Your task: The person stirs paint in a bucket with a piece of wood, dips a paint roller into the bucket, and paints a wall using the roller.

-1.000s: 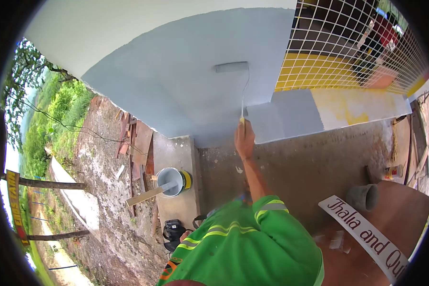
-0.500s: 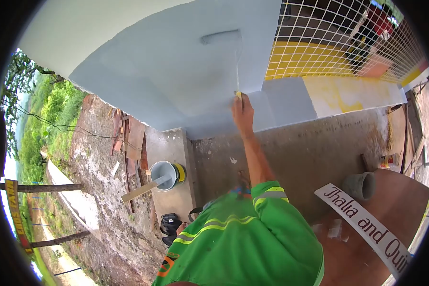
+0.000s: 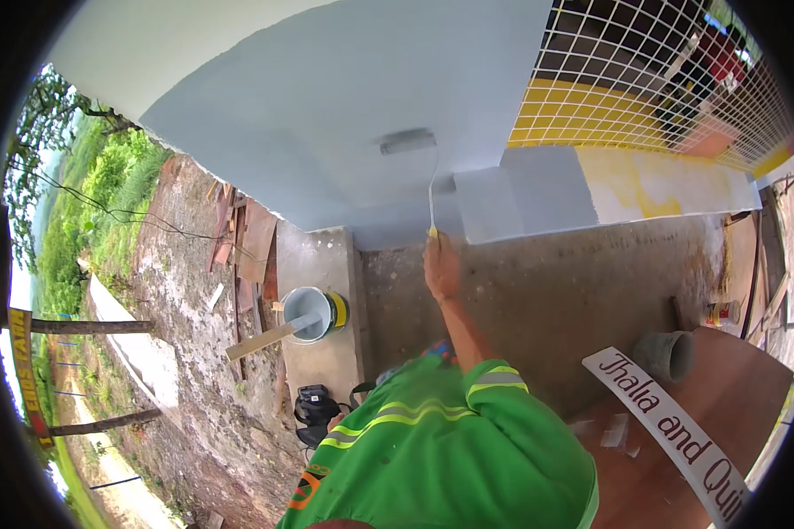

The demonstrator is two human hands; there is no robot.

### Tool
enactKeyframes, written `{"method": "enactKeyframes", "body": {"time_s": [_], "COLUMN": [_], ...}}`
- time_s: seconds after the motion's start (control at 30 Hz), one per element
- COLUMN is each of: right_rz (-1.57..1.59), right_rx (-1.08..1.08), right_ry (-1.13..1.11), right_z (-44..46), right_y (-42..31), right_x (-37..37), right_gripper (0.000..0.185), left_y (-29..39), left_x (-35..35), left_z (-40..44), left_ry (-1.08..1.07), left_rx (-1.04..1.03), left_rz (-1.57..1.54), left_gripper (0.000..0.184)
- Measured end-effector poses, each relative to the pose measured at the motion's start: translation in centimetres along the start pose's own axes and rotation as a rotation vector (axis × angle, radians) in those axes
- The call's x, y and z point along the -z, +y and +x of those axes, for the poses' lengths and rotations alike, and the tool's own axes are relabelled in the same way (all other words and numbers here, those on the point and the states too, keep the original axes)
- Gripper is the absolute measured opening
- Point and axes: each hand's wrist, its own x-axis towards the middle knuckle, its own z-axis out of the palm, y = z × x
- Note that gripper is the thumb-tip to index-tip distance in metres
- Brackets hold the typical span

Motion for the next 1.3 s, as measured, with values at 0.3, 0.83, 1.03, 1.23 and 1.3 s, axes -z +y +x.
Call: {"method": "enactKeyframes", "body": {"time_s": [0.3, 0.83, 1.03, 1.23, 1.3], "right_rz": [0.040, 0.229, 0.211, -0.047, -0.257], "right_rx": [0.149, 0.302, 0.242, 0.151, 0.134], "right_ry": [0.014, -0.133, -0.089, -0.038, -0.014], "right_z": [3.4, 1.3, 3.0, -0.7, -2.3], "right_y": [2.9, -15.0, -12.1, 4.7, 9.5], "right_x": [-4.0, -12.4, -16.7, -14.5, -13.8], "right_gripper": [0.023, 0.027, 0.027, 0.025, 0.026], "left_y": [-0.2, -1.8, -1.3, -2.9, -4.5], "left_x": [0.1, -1.3, 0.9, -2.4, -5.4], "left_z": [-1.0, -2.8, -2.5, -5.5, -6.0], "left_ry": [0.006, 0.071, -0.012, -0.055, -0.074], "left_rx": [0.064, 0.044, 0.193, 0.181, 0.121], "left_rz": [-0.168, -0.036, -0.347, -0.169, -0.095], "left_gripper": [0.033, 0.027, 0.038, 0.032, 0.034]}}
